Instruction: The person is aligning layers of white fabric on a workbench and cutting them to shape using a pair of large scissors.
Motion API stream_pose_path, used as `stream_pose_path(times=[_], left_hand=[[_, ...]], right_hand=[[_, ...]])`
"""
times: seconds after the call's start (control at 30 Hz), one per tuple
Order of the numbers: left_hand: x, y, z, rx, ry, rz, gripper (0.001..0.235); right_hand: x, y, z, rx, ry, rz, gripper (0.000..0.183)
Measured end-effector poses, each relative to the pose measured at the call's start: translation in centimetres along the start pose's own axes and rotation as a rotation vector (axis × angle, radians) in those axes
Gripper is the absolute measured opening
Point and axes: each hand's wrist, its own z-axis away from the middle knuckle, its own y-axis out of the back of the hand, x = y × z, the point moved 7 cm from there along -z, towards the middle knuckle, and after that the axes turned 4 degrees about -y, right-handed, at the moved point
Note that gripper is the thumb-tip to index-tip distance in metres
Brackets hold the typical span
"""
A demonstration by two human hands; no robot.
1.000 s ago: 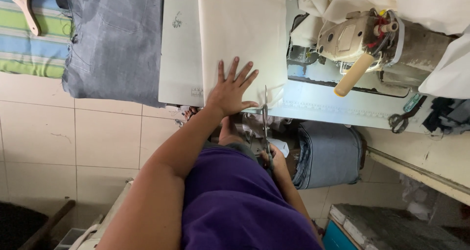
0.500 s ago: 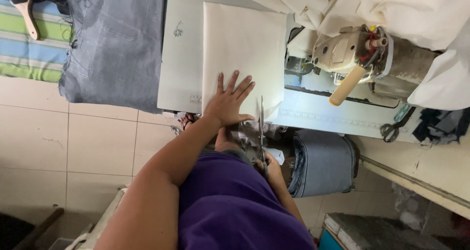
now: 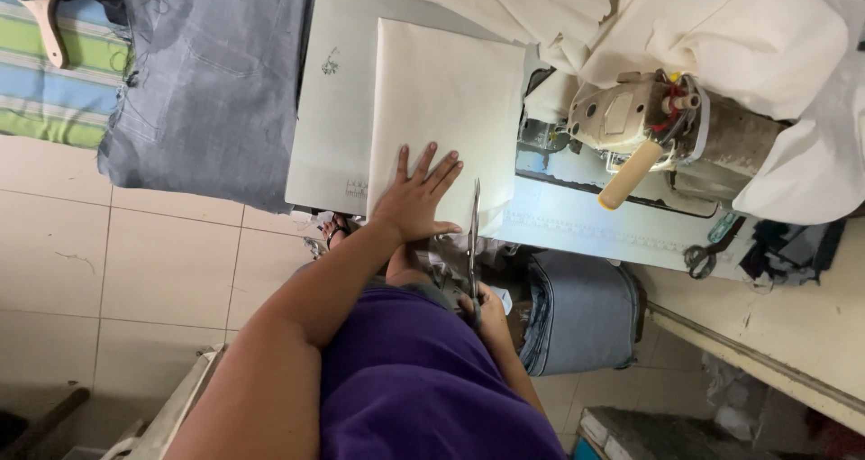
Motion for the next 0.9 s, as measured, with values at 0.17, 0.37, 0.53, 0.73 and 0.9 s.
stream_pose_path(times=[0.17, 0.37, 0.53, 0.73, 0.9], left_hand=[[0.7, 0.2, 0.7, -0.031, -0.021, -0.026, 0.113], [0.7, -0.7, 0.2, -0.014, -0.01, -0.012, 0.112], [-1.2, 1.3, -2.3, 0.151, 0.112, -0.017, 0.062], [-1.4, 1.2, -2.3, 0.081, 0.105, -0.063, 0.073], [-1.4, 1.6, -2.2, 0.097, 0.101, -0.089, 0.084]], right_hand=[[-3.3, -1.3, -0.7, -0.027, 0.015, -0.099, 0.032], [-3.5, -1.7, 0.3, 0.016, -0.052, -0.107, 0.036], [-2.9, -1.2, -0.1, 0.004, -0.042, -0.059, 0.038], [-4.3, -1.6, -2.6, -0.008, -0.025, -0.138, 0.044], [-6.4, -2.4, -2.0, 0.039, -0.042, -0.139, 0.037]])
